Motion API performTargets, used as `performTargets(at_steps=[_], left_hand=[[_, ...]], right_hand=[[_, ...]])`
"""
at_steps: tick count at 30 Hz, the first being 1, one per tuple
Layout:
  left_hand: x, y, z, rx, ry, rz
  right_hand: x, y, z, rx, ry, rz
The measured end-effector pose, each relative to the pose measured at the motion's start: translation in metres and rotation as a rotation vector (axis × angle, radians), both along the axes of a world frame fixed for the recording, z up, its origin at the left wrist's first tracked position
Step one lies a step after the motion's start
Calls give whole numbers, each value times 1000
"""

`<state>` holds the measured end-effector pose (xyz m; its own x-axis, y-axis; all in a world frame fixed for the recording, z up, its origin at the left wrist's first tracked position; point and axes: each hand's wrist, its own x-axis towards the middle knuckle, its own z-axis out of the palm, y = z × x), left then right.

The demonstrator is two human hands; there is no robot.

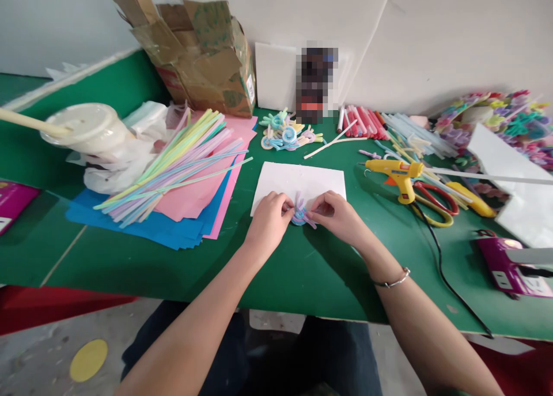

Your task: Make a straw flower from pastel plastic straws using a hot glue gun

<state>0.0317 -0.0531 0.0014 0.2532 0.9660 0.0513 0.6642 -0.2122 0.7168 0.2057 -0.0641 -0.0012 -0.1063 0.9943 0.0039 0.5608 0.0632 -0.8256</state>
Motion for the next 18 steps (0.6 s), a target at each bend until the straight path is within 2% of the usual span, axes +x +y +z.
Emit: performTargets(at_steps=[18], left_hand=[[0, 1, 0, 1, 4, -8]], right_hand=[[-1, 1, 1, -6, 19, -13]])
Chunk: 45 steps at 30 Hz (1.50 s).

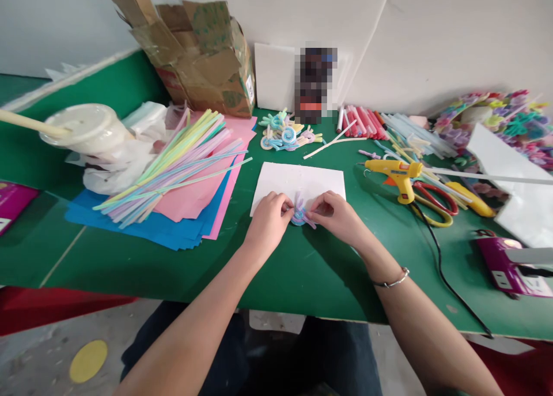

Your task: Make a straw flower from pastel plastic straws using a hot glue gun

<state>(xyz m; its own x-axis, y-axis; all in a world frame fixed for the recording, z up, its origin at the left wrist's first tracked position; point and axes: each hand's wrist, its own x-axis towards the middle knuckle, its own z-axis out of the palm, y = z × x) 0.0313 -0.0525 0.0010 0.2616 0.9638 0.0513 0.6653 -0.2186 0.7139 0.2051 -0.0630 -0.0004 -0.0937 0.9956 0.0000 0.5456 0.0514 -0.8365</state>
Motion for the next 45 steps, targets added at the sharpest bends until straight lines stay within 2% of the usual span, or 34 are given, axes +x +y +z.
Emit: performTargets(at_steps=[5, 30, 45], left_hand=[[0, -1, 0, 3, -1, 4], [1, -1, 1, -21, -4, 7], [0, -1, -1, 3, -17, 1]], right_hand=[[0, 1, -1, -30, 59, -31], [-1, 0, -5, 27, -34, -31], [1, 1, -1, -43, 28, -25]])
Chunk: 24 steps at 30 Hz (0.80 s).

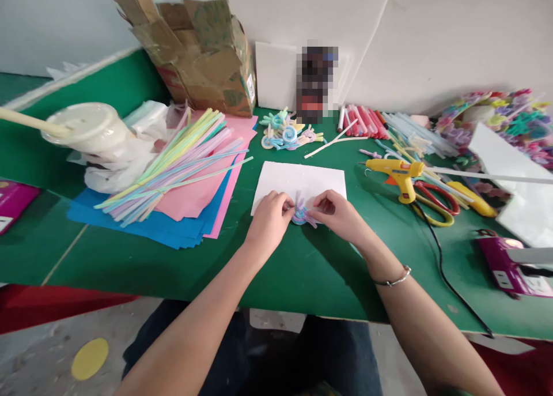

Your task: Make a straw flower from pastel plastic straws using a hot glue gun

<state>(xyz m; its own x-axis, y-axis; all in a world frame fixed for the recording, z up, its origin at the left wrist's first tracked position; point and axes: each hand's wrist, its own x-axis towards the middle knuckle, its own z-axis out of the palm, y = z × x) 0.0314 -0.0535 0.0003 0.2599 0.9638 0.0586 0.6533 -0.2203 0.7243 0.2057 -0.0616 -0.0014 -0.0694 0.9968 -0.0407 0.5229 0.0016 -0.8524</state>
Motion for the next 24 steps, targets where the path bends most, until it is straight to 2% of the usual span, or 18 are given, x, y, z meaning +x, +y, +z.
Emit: performTargets(at_steps=[24], left_hand=[[0, 0, 1, 17, 21, 0]], right_hand=[[-2, 0, -1, 26, -20, -14]])
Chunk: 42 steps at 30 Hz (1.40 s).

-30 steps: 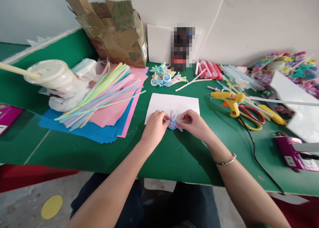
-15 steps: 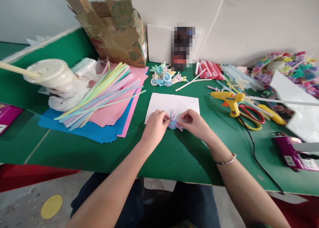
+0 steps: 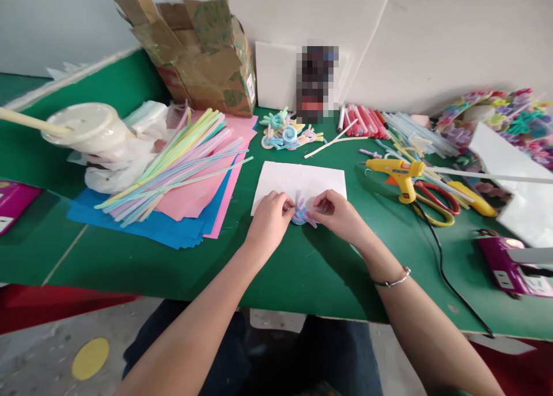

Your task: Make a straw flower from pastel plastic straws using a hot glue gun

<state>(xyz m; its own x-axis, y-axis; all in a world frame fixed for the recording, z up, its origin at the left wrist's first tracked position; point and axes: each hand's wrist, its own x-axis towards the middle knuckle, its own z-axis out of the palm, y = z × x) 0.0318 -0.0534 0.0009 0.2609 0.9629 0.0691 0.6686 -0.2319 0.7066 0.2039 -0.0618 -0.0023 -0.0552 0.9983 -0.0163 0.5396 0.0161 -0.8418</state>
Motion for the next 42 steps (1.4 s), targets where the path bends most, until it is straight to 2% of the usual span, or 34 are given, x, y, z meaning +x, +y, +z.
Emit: performTargets(at_steps=[6, 11, 13, 17, 20, 25, 30, 32, 35, 37, 39, 42], left_hand=[[0, 0, -2, 1, -13, -3], [-3, 2, 4, -9, -66, 42], [-8, 6, 9, 2, -83, 69], [-25, 14, 13, 40, -3, 93], [-36, 19, 6, 29, 85, 83], [-39, 20, -4, 66, 101, 58], [-44, 17, 8, 86, 84, 61], [-55, 18, 16, 152, 127, 128], [-84, 20, 27, 288, 307, 321], [-107, 22, 30, 322, 431, 442], [-127, 21, 30, 305, 527, 502], [-150, 19, 27, 290, 595, 519]], right_hand=[[3, -1, 7, -66, 102, -18], [16, 0, 14, -86, 254, -185], [22, 1, 15, -20, 212, -186], [33, 5, 14, 114, 28, -44], [38, 8, 9, 82, -75, -4], [40, 10, 4, 56, -115, 13], [39, 8, 3, 121, -131, -37], [37, 8, 2, 167, -144, -120], [34, 7, 1, 249, -158, -244], [33, 7, 1, 275, -165, -270], [33, 6, 1, 268, -175, -261], [33, 6, 1, 270, -195, -256]])
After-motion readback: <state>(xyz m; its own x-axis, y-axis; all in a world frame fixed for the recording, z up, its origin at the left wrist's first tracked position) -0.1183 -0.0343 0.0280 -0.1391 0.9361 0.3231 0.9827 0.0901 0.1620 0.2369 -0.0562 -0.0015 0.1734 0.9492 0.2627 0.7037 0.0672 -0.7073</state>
